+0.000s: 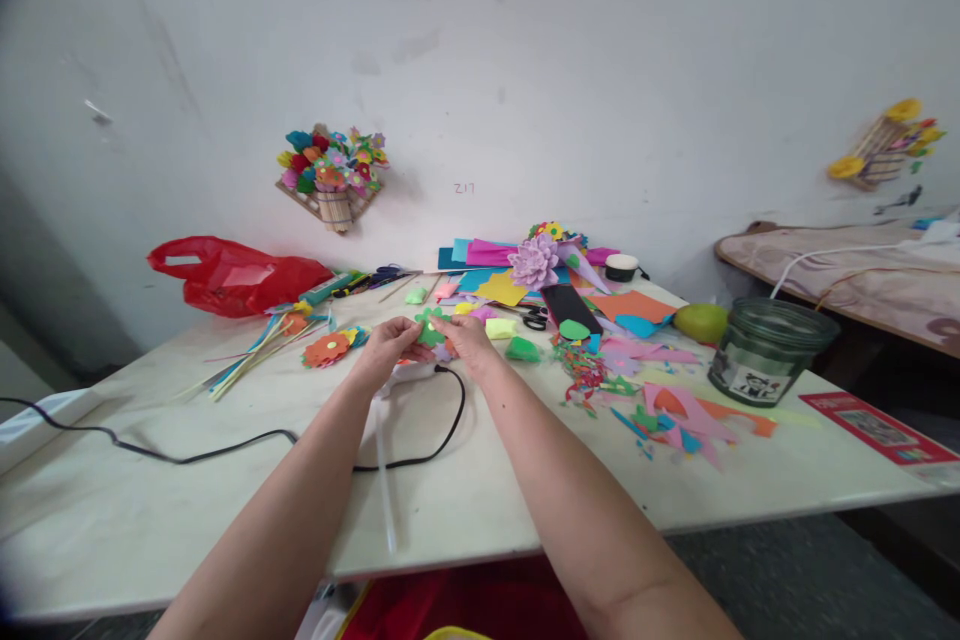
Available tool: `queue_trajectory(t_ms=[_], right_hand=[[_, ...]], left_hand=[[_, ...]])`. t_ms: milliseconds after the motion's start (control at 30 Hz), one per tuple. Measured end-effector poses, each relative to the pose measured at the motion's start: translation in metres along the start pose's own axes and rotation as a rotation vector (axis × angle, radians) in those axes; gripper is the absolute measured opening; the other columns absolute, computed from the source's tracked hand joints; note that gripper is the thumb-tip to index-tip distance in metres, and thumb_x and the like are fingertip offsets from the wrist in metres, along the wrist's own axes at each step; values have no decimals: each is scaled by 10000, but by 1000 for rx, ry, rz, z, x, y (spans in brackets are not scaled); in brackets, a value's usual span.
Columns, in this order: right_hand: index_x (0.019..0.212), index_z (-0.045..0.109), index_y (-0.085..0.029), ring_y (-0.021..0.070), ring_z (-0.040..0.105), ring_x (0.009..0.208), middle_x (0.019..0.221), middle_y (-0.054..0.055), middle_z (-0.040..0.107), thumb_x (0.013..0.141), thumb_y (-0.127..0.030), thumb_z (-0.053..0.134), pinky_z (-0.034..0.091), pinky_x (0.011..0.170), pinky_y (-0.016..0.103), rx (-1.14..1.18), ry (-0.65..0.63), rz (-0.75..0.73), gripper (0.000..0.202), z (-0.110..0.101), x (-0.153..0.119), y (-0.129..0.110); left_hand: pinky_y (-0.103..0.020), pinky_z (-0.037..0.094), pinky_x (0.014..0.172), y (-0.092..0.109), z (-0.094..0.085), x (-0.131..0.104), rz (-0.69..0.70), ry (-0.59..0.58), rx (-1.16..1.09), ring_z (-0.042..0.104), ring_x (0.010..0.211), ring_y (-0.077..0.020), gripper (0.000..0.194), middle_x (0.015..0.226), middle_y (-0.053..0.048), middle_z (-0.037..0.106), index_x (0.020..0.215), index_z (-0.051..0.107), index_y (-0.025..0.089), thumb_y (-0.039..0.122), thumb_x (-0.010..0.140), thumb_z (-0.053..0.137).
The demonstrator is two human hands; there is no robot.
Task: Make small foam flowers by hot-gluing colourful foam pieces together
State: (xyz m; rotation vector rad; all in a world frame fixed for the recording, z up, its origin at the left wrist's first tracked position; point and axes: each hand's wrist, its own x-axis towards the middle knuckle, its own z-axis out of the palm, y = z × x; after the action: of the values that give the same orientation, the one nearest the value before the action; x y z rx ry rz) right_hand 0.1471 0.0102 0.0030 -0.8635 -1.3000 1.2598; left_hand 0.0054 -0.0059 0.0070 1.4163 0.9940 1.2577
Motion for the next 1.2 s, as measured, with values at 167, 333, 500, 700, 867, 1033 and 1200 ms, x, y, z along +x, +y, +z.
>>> queue_trajectory(t_ms=[167,333,500,700,867,1033,1200], right_hand=[[547,476,-157,44,337,371,434,-55,433,534,-442,679,222,365,194,-10,33,-10,350,1,1,2],[574,525,-138,45,352,389,452,-54,468,496,-407,693,249,392,201,-60,38,-8,326,1,1,2],[591,549,-126,56,379,415,477,-40,494,494,-406,694,260,407,207,-80,42,-20,330,1,3,4],[612,550,-136,54,368,395,471,-34,483,553,-446,662,249,383,201,-48,0,5,335,1,0,1],[588,518,-147,53,358,382,450,-44,458,559,-442,651,233,363,197,-7,38,-8,324,0,1,1],[572,501,-150,46,335,364,434,-58,433,558,-393,646,215,361,198,-15,66,-31,284,0,4,6],[565,485,-155,45,334,358,414,-70,395,571,-388,643,207,357,192,-17,36,-39,281,3,3,8]], left_hand=[[-256,510,510,1,1,-1,-10,-11,3,633,518,-174,328,522,-36,622,717,474,140,421,663,633],[-270,515,526,1,0,-2,-10,-30,-5,637,534,-181,320,532,-44,629,720,475,139,422,680,618],[-278,519,545,2,0,-2,-18,-54,-21,637,541,-179,322,541,-42,631,722,476,138,420,673,624],[-260,511,525,2,0,-1,-26,-27,-14,634,531,-175,339,529,-35,623,715,472,139,434,661,629],[-268,513,524,1,0,-1,-33,-19,-8,632,522,-177,355,526,-33,619,714,474,138,447,647,636],[-262,509,520,3,2,-3,-30,-31,14,631,522,-173,366,524,-31,616,709,480,136,471,658,617],[-226,477,457,1,5,-2,-18,-13,86,615,486,-157,381,508,-15,599,703,471,143,506,674,581]])
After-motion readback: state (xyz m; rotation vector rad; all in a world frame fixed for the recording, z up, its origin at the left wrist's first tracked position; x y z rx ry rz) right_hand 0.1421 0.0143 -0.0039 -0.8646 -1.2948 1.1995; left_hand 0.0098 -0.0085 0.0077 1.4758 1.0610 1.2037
